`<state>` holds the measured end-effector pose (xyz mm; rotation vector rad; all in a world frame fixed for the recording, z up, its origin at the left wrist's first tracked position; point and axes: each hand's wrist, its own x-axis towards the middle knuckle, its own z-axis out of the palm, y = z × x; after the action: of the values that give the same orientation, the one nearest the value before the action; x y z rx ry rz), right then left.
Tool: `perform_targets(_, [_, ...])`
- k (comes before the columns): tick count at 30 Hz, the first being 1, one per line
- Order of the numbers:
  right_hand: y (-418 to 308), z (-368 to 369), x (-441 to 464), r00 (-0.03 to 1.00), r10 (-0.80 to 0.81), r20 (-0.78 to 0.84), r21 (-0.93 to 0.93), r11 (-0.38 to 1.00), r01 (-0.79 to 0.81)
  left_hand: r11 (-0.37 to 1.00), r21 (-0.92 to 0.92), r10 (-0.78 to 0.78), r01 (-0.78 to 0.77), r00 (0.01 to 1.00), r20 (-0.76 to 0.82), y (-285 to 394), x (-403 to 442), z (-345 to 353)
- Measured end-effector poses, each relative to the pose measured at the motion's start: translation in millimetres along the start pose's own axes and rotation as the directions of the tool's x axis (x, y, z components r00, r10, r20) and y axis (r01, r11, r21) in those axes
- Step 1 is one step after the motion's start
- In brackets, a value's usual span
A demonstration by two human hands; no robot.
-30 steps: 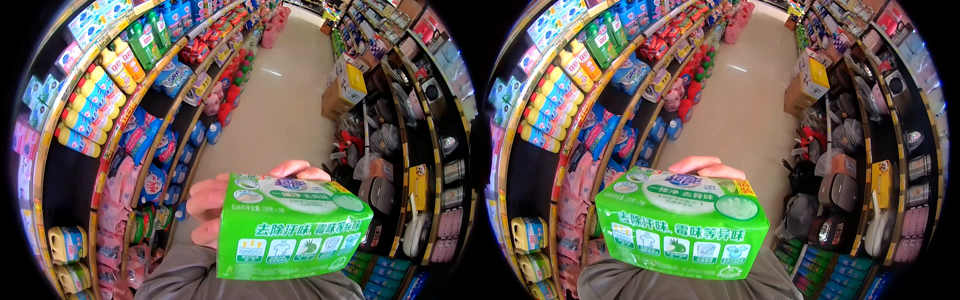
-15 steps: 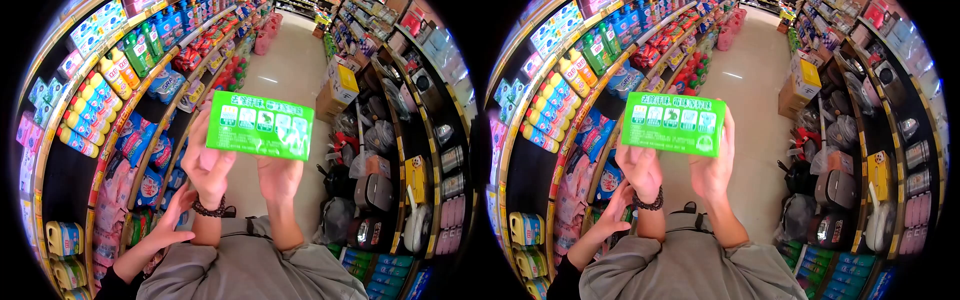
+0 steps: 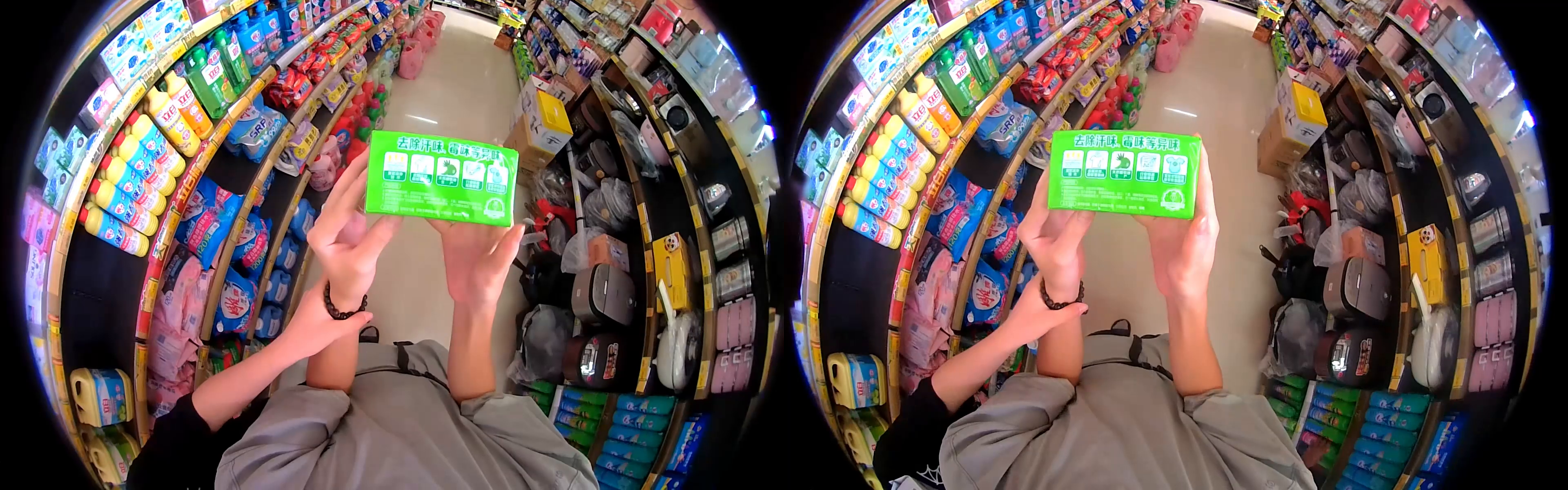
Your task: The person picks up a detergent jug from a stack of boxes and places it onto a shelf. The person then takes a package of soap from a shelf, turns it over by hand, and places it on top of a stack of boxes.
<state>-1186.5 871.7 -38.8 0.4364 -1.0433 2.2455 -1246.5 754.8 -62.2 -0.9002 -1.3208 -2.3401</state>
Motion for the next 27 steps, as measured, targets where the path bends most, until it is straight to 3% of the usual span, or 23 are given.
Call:
perform_targets(3, [-9.3, 7.1, -1.5, 0.994, 0.040, -0.100, -0.351, 0.933, -0.073, 0.996, 0.064, 0.052, -0.056, 0.997, 0.056, -12.2, -1.7, -10.1])
perform_targets(6, [4.6, -5.1, -6.5, 0.994, 0.016, -0.105, -0.293, 0.955, -0.047, 0.991, 0.080, 0.098, -0.108, 0.988, 0.120, -13.1, -1.1, -17.1])
perform_targets(9, [19.3, -10.1, -9.8, 0.982, 0.082, -0.171, -0.066, 0.993, -0.094, 0.981, 0.077, 0.165, -0.179, 0.973, 0.164, -19.8, -0.5, -25.9])
perform_targets(11, [37.1, -23.7, -14.6, 0.972, 0.135, -0.194, -0.056, 0.987, -0.148, 0.981, 0.098, 0.153, -0.169, 0.976, 0.153, -26.1, -4.2, -31.3])
perform_targets(18, [92.4, -51.3, -32.7, 0.946, 0.197, -0.259, 0.013, 0.980, -0.200, 0.989, 0.145, -0.046, 0.037, 0.997, 0.064, -48.8, -19.9, -65.9])
perform_targets(27, [89.6, -44.0, -37.0, 0.958, 0.161, -0.238, 0.010, 0.987, -0.163, 0.983, 0.120, -0.151, 0.141, 0.985, 0.080, -19.8, -18.2, -62.0])
